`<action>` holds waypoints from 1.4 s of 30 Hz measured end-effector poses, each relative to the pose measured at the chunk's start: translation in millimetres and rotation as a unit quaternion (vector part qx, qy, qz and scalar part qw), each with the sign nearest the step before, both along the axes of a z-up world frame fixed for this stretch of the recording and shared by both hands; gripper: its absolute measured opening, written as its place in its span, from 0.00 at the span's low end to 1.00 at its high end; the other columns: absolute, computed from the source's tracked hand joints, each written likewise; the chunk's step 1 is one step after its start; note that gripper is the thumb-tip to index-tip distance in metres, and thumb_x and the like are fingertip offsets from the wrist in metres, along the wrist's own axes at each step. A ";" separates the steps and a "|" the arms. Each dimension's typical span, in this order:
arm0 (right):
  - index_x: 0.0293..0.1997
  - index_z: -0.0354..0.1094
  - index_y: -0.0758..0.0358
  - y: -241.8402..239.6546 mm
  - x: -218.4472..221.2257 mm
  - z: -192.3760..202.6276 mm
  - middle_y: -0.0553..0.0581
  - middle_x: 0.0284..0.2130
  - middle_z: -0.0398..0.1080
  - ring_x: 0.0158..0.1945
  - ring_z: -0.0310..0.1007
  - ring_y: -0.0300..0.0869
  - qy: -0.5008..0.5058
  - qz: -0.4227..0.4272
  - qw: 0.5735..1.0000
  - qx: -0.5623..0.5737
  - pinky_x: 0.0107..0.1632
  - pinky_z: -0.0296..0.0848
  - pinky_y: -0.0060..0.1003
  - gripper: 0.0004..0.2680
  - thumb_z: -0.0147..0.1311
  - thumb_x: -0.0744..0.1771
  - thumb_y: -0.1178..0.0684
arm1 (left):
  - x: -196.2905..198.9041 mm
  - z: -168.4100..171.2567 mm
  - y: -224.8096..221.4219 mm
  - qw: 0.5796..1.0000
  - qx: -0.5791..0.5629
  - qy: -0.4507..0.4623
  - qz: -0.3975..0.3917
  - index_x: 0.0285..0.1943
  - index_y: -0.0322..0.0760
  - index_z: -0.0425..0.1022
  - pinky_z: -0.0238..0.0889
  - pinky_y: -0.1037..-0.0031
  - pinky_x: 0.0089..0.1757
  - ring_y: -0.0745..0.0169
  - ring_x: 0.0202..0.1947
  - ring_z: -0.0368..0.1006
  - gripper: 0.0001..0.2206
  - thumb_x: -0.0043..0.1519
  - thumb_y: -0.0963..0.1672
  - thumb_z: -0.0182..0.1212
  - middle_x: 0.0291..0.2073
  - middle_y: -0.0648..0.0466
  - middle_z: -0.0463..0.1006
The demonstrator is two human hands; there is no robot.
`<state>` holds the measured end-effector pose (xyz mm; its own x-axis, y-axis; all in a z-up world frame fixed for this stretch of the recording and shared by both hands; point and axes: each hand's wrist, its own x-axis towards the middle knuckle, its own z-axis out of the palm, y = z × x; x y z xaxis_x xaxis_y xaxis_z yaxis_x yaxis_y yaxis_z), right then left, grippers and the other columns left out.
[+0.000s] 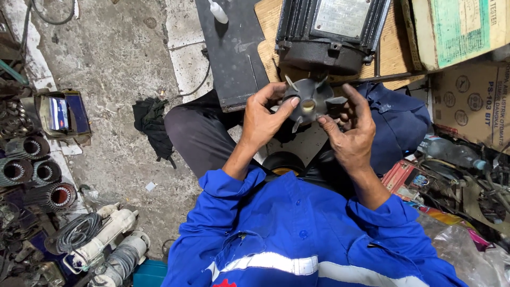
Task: Securing a plastic cooling fan to an electric motor shaft using adhesive and a hammer.
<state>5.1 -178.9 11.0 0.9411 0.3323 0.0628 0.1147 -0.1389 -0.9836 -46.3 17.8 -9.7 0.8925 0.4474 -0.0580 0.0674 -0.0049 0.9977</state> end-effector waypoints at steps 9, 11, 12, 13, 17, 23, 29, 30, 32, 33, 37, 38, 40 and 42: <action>0.58 0.66 0.72 -8.4 2.7 13.4 0.65 0.35 0.74 0.34 0.79 0.42 0.056 -0.020 0.998 0.014 0.32 0.79 0.32 0.16 0.66 0.67 0.60 | -1.3 20.7 -0.5 0.998 -0.053 0.025 -0.029 0.48 0.30 0.79 0.72 0.73 0.34 0.73 0.30 0.71 0.14 0.58 0.44 0.72 0.27 0.52 0.78; 0.58 0.66 0.73 -7.7 0.9 20.5 0.64 0.34 0.74 0.34 0.79 0.42 0.061 -0.020 0.998 0.021 0.32 0.79 0.31 0.16 0.66 0.67 0.61 | -1.8 28.8 -1.2 0.996 -0.074 0.024 -0.034 0.47 0.29 0.79 0.72 0.74 0.32 0.73 0.28 0.72 0.14 0.58 0.44 0.72 0.26 0.51 0.78; 0.58 0.65 0.73 -7.2 -0.3 24.0 0.64 0.34 0.73 0.35 0.80 0.42 0.069 -0.020 0.997 0.028 0.33 0.80 0.31 0.15 0.65 0.67 0.61 | -2.5 32.8 -1.4 0.994 -0.095 0.025 -0.038 0.47 0.29 0.78 0.73 0.75 0.31 0.72 0.27 0.73 0.14 0.58 0.44 0.71 0.25 0.50 0.78; 0.58 0.65 0.73 -8.2 -0.1 27.4 0.64 0.34 0.73 0.35 0.80 0.42 0.067 -0.020 0.997 0.028 0.33 0.80 0.31 0.15 0.65 0.67 0.61 | -2.0 34.4 -2.1 0.994 -0.095 0.024 -0.038 0.47 0.29 0.78 0.73 0.75 0.31 0.72 0.27 0.73 0.14 0.58 0.44 0.71 0.25 0.50 0.78; 0.56 0.66 0.73 -11.5 -1.5 35.4 0.65 0.33 0.73 0.35 0.78 0.41 0.062 -0.018 0.998 0.011 0.34 0.79 0.31 0.15 0.66 0.67 0.61 | -2.4 42.8 -4.2 0.996 -0.082 0.010 -0.042 0.47 0.28 0.78 0.71 0.75 0.30 0.72 0.27 0.73 0.13 0.58 0.43 0.70 0.25 0.50 0.78; 0.55 0.69 0.71 -2.8 -6.5 46.0 0.65 0.35 0.74 0.38 0.76 0.39 0.055 -0.034 0.997 -0.029 0.38 0.79 0.31 0.16 0.71 0.65 0.57 | -2.3 49.5 -2.4 0.996 -0.048 -0.012 -0.078 0.49 0.35 0.80 0.71 0.74 0.37 0.74 0.34 0.71 0.11 0.60 0.44 0.69 0.31 0.52 0.82; 0.55 0.71 0.71 -1.2 -5.0 56.6 0.66 0.36 0.75 0.42 0.73 0.40 0.010 -0.033 0.998 -0.060 0.39 0.76 0.35 0.17 0.73 0.65 0.56 | 1.3 65.2 0.4 0.992 -0.036 -0.032 -0.117 0.54 0.38 0.79 0.72 0.68 0.43 0.69 0.43 0.74 0.14 0.61 0.45 0.69 0.37 0.49 0.85; 0.54 0.71 0.71 -1.4 -3.6 59.8 0.66 0.35 0.75 0.40 0.73 0.40 0.008 -0.034 0.998 -0.044 0.39 0.77 0.34 0.16 0.72 0.65 0.57 | 2.6 69.0 1.4 0.990 -0.033 -0.041 -0.129 0.56 0.38 0.79 0.73 0.67 0.45 0.67 0.45 0.75 0.16 0.60 0.46 0.71 0.38 0.48 0.85; 0.54 0.71 0.71 -0.3 -1.8 60.0 0.67 0.35 0.75 0.40 0.74 0.40 -0.003 -0.036 0.999 -0.033 0.39 0.78 0.35 0.16 0.72 0.65 0.57 | 6.1 77.2 3.6 0.988 -0.014 -0.057 -0.142 0.58 0.37 0.77 0.72 0.64 0.47 0.65 0.46 0.75 0.19 0.58 0.45 0.72 0.40 0.46 0.84; 0.53 0.70 0.72 0.2 -0.2 60.3 0.67 0.35 0.75 0.40 0.75 0.41 -0.013 -0.037 0.999 -0.023 0.39 0.79 0.35 0.16 0.73 0.65 0.57 | 8.2 81.3 4.5 0.986 0.003 -0.071 -0.153 0.60 0.36 0.75 0.72 0.61 0.49 0.62 0.47 0.75 0.23 0.56 0.44 0.74 0.42 0.44 0.84; 0.53 0.70 0.73 5.6 1.9 73.8 0.66 0.34 0.75 0.40 0.74 0.40 -0.024 -0.036 0.999 -0.004 0.40 0.79 0.35 0.15 0.72 0.66 0.58 | 15.5 93.7 5.1 0.985 0.018 -0.081 -0.148 0.61 0.34 0.75 0.71 0.57 0.50 0.59 0.48 0.75 0.24 0.56 0.44 0.74 0.43 0.41 0.84; 0.53 0.71 0.72 5.7 3.2 77.6 0.66 0.35 0.75 0.41 0.74 0.40 -0.039 -0.036 0.999 -0.004 0.41 0.79 0.35 0.15 0.72 0.66 0.58 | 17.3 96.9 6.2 0.985 0.022 -0.079 -0.149 0.61 0.35 0.75 0.72 0.59 0.50 0.58 0.49 0.76 0.24 0.56 0.44 0.74 0.43 0.42 0.84; 0.53 0.71 0.72 6.0 5.4 87.1 0.65 0.36 0.74 0.42 0.75 0.40 -0.058 -0.037 0.998 -0.004 0.41 0.79 0.35 0.15 0.73 0.65 0.58 | 20.5 102.5 8.3 0.985 0.028 -0.079 -0.151 0.61 0.36 0.75 0.72 0.61 0.49 0.58 0.49 0.77 0.24 0.56 0.45 0.74 0.43 0.42 0.84; 0.52 0.70 0.74 6.3 6.2 99.5 0.66 0.37 0.74 0.43 0.74 0.42 -0.100 -0.034 0.994 -0.023 0.40 0.77 0.39 0.13 0.70 0.68 0.59 | 23.2 108.1 10.0 0.979 0.031 -0.119 -0.163 0.63 0.36 0.75 0.70 0.56 0.54 0.51 0.55 0.77 0.24 0.57 0.45 0.75 0.49 0.40 0.83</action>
